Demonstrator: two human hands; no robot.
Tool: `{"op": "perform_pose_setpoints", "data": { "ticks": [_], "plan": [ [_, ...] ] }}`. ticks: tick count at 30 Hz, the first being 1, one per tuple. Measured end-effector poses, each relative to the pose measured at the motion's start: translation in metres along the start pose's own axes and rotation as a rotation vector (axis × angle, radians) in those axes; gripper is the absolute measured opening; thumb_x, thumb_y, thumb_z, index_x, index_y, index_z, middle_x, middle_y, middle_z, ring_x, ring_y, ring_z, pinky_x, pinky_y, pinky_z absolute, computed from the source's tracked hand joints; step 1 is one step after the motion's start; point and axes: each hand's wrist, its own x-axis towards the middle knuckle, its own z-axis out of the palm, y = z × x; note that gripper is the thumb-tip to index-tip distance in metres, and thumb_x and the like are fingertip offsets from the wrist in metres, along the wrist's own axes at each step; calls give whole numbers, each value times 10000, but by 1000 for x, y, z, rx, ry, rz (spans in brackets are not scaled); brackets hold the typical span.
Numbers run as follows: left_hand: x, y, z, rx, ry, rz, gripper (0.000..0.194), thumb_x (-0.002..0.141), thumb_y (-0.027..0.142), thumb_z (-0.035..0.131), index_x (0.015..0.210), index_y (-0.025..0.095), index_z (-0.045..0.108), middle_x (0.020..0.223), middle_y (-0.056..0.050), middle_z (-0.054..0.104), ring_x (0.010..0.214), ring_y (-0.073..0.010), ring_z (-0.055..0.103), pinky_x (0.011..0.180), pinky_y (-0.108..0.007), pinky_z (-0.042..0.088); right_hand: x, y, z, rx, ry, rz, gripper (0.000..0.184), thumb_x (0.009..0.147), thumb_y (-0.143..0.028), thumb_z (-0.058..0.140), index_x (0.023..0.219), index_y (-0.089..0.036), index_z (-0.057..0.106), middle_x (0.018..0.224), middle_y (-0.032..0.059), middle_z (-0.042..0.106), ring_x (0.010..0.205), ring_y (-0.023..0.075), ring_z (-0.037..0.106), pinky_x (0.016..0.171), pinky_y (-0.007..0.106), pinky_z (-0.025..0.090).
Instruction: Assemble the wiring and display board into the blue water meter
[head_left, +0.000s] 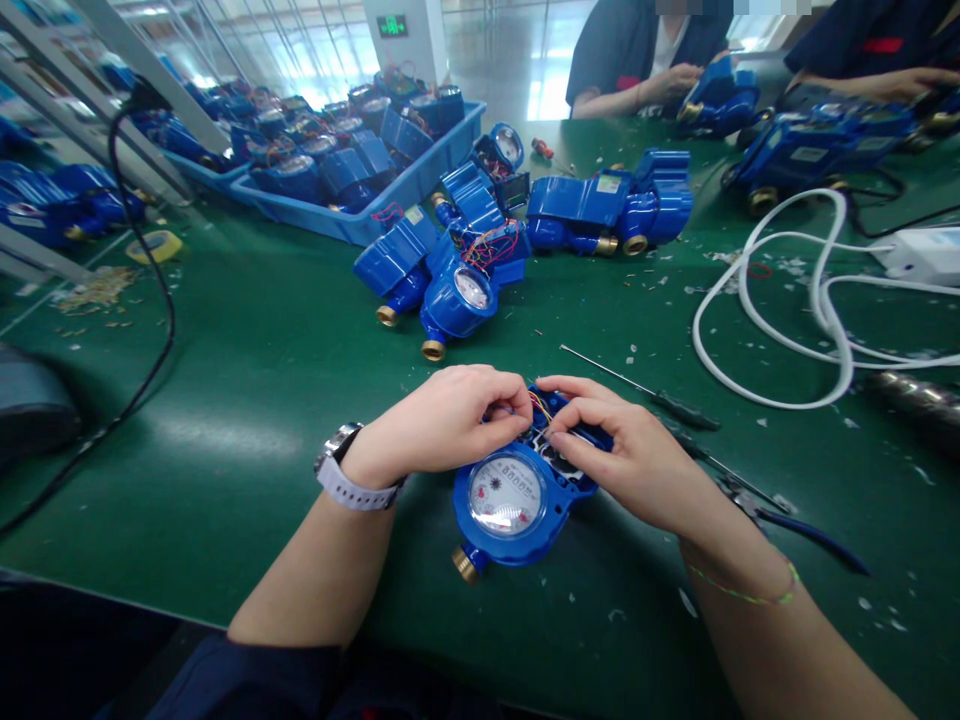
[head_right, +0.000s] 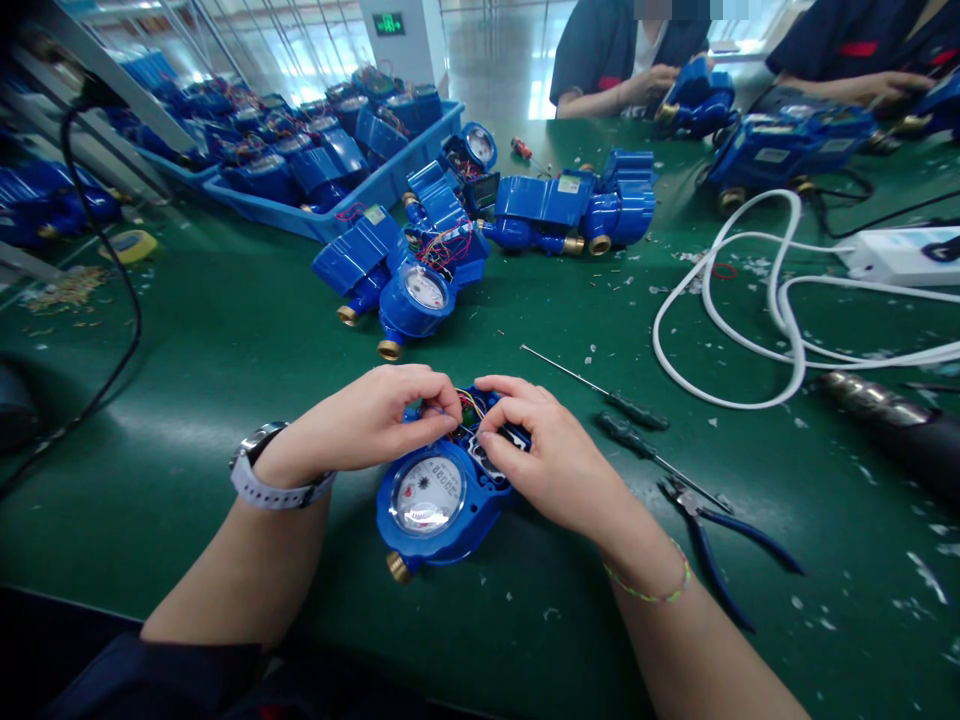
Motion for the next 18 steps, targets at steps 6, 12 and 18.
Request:
{"op": "perform_pose_setpoints", "data": {
  "ticks": [6, 12, 18],
  "plan": [
    [-1, -1, 0, 5, 2, 3, 84, 852, 175, 572, 808, 171, 643, 788, 2, 686, 752, -137, 596, 706, -252, 417, 0, 1, 0, 7, -5, 20, 140, 818, -224, 552, 724, -214, 655, 1282, 89, 608, 1193, 270, 551, 1014, 450, 403],
    [-1, -1, 1, 0, 14, 17, 89, 840, 169, 573, 791, 168, 647, 777, -2, 688, 740, -138, 597, 702, -255, 423, -1, 1, 0, 20, -6, 32, 144, 815, -217, 555, 713, -216, 657, 1287, 79, 602, 1198, 267, 547, 1025, 451, 395],
    [0, 0, 1, 2, 18, 9, 97, 837, 173, 573, 785, 166, 654, 772, -10, 692, 739, -144, 602, 699, -259, 432, 0, 3, 0, 25, -9, 34, 151, 828, -236, 553, 720, -219, 657, 1297, 75, 597, 1187, 265, 552, 1019, 455, 397]
  ]
}}
